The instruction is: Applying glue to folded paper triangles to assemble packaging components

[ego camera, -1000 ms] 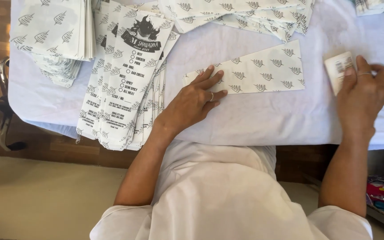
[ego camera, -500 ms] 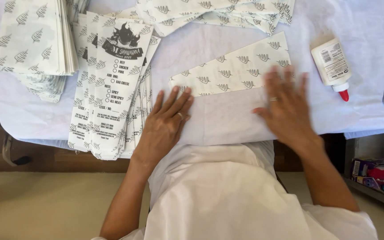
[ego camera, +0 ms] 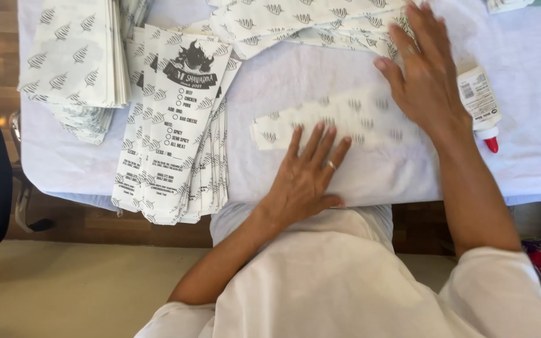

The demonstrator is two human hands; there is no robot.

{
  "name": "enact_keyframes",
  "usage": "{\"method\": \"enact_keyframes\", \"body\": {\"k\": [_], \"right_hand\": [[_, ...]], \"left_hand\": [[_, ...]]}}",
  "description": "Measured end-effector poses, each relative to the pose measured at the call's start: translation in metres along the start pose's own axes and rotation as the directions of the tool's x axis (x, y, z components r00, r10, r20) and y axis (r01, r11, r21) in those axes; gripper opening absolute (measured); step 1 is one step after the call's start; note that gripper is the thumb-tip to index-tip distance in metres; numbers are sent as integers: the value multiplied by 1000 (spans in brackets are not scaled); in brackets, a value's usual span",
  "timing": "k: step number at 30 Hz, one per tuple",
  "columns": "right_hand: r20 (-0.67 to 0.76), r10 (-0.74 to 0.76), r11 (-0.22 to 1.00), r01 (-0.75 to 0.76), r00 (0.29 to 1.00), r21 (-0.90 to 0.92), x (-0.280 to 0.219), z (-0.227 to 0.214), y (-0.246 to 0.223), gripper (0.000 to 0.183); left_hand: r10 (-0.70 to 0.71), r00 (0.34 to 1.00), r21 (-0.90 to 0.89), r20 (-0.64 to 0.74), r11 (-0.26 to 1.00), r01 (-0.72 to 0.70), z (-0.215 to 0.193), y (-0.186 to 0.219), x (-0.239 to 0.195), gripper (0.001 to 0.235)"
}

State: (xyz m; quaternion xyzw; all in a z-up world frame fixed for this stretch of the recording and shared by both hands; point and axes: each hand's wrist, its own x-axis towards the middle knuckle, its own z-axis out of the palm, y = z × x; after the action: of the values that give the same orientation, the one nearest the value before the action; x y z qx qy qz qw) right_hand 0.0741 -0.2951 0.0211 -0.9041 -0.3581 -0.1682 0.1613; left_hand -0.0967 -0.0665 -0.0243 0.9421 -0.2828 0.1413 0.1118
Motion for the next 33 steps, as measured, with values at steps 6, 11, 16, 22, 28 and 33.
{"method": "enact_keyframes", "body": {"k": [6, 11, 16, 22, 28, 33], "right_hand": [[202, -36, 990, 8, 979, 139, 81, 28, 7, 45], [-73, -265, 964, 265, 961, -8, 55, 58, 22, 35], [-168, -334, 927, 290, 927, -240, -16, 9, -35, 18], [-77, -120, 992, 117, 990, -49, -85, -9, -50, 15], [51, 421, 837, -366, 905, -407, -140, -50, 41, 57], [80, 564, 816, -538, 822, -212, -150, -63, 60, 73]], "left_hand": [[-38, 963, -329, -266, 943, -54, -41, 5, -33, 43], [-655, 755, -769, -16, 491, 410, -90, -68, -50, 10], [-701, 604, -221, -380, 703, 676, -99, -144, -81, 29], [-628, 697, 408, -346, 569, 714, -67, -147, -67, 31], [-191, 926, -277, -327, 956, 100, -20, -84, -7, 9], [-35, 980, -231, -194, 973, -11, 9, -62, 16, 31]]}}
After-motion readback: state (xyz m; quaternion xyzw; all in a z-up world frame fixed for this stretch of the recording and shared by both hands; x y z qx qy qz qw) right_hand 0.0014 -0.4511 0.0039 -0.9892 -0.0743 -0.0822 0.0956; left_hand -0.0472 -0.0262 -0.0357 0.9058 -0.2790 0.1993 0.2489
